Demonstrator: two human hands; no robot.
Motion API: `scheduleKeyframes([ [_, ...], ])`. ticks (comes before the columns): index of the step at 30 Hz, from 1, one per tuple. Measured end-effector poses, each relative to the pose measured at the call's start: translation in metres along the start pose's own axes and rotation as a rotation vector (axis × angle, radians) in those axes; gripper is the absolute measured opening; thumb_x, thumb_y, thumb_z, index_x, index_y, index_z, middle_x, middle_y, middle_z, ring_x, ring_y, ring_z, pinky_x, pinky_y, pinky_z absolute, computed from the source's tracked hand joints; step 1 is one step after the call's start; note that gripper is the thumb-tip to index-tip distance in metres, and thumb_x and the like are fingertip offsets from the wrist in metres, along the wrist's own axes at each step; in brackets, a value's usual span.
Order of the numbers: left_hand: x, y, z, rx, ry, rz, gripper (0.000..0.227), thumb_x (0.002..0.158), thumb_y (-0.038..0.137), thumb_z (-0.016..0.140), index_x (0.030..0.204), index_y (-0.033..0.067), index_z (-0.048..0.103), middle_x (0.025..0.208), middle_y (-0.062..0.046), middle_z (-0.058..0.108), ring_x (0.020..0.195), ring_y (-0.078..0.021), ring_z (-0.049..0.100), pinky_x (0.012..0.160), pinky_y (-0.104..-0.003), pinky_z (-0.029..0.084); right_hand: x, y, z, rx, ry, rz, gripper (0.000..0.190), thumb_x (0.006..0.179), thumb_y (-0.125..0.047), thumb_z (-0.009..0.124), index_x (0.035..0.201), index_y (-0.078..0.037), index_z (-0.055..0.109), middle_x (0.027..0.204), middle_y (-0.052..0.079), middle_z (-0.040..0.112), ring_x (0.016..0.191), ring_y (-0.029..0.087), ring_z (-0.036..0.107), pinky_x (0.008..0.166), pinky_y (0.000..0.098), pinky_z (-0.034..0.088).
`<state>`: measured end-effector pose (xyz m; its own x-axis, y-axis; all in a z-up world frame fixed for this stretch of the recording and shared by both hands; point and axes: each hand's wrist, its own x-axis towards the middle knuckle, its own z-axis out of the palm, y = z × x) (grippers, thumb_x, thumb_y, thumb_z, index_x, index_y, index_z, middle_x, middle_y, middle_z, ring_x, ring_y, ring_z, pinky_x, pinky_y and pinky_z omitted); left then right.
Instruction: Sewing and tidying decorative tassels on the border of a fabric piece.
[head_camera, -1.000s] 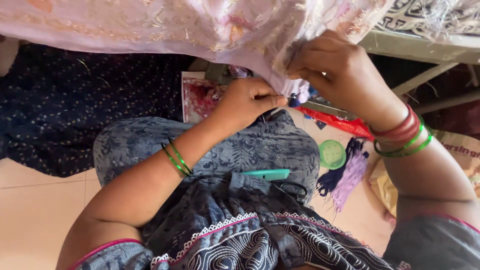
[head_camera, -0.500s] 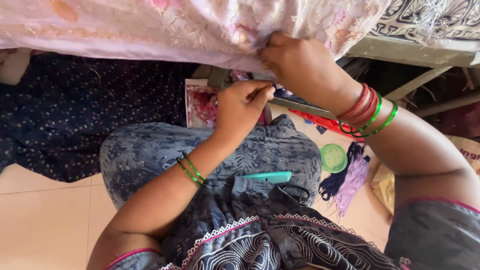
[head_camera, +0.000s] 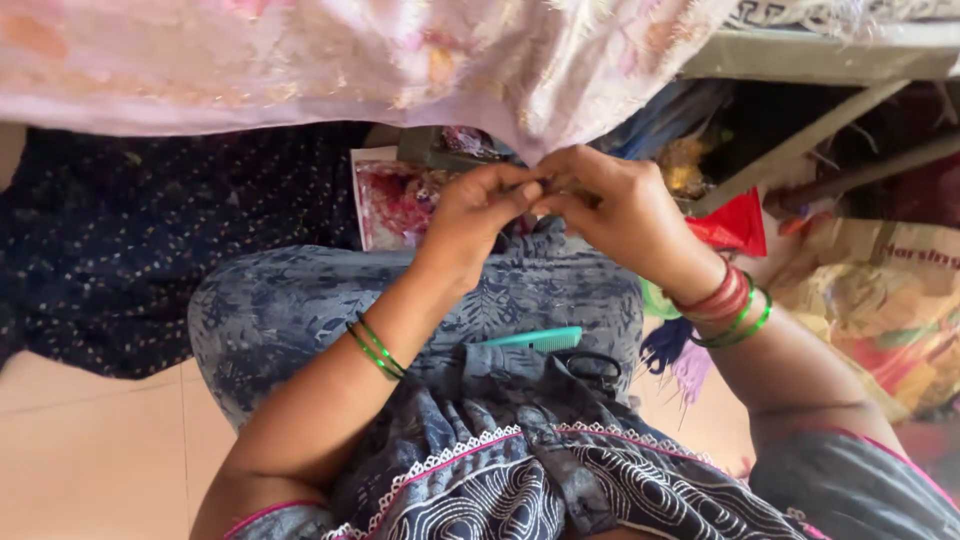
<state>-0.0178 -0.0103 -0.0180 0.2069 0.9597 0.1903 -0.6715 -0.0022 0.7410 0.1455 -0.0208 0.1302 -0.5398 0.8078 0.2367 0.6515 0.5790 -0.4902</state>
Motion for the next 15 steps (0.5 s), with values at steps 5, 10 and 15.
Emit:
scheduleKeyframes([
  [5, -0.004, 0.015, -0.001, 0.049, 0.013, 0.072, 0.011, 0.096, 0.010, 0.071, 0.102, 0.0000, 0.070, 0.088, -0.003, 0.071, 0.082, -0.0112, 0.066, 0.078, -0.027, 0.053, -0.011, 0.035, -0.005, -0.083, 0.056, -0.287, 0.014, 0.094, -0.002, 0.074, 0.107, -0.006, 0.071, 0.086, 0.008, 0.066, 0.070, 0.018, 0.068, 0.061, 0.0323, 0.054],
  [10, -0.008, 0.040, 0.004, 0.628, 0.166, 0.247, 0.010, 0.089, 0.012, 0.079, 0.094, 0.0033, 0.075, 0.085, -0.004, 0.071, 0.081, -0.0143, 0.064, 0.074, -0.030, 0.051, 0.005, -0.004, -0.018, -0.273, -0.052, -0.521, 0.018, 0.086, 0.001, 0.070, 0.102, -0.008, 0.069, 0.089, 0.008, 0.062, 0.079, 0.026, 0.066, 0.069, 0.0375, 0.055],
  [15, -0.011, 0.052, 0.013, 1.068, 0.164, 0.592, 0.008, 0.085, 0.010, 0.081, 0.089, 0.0060, 0.075, 0.081, -0.007, 0.068, 0.088, -0.0276, 0.061, 0.080, -0.039, 0.049, 0.052, -0.033, -0.019, -0.477, -0.059, -0.649, 0.020, 0.082, -0.004, 0.069, 0.102, -0.010, 0.070, 0.093, 0.006, 0.061, 0.079, 0.024, 0.067, 0.065, 0.0359, 0.054],
])
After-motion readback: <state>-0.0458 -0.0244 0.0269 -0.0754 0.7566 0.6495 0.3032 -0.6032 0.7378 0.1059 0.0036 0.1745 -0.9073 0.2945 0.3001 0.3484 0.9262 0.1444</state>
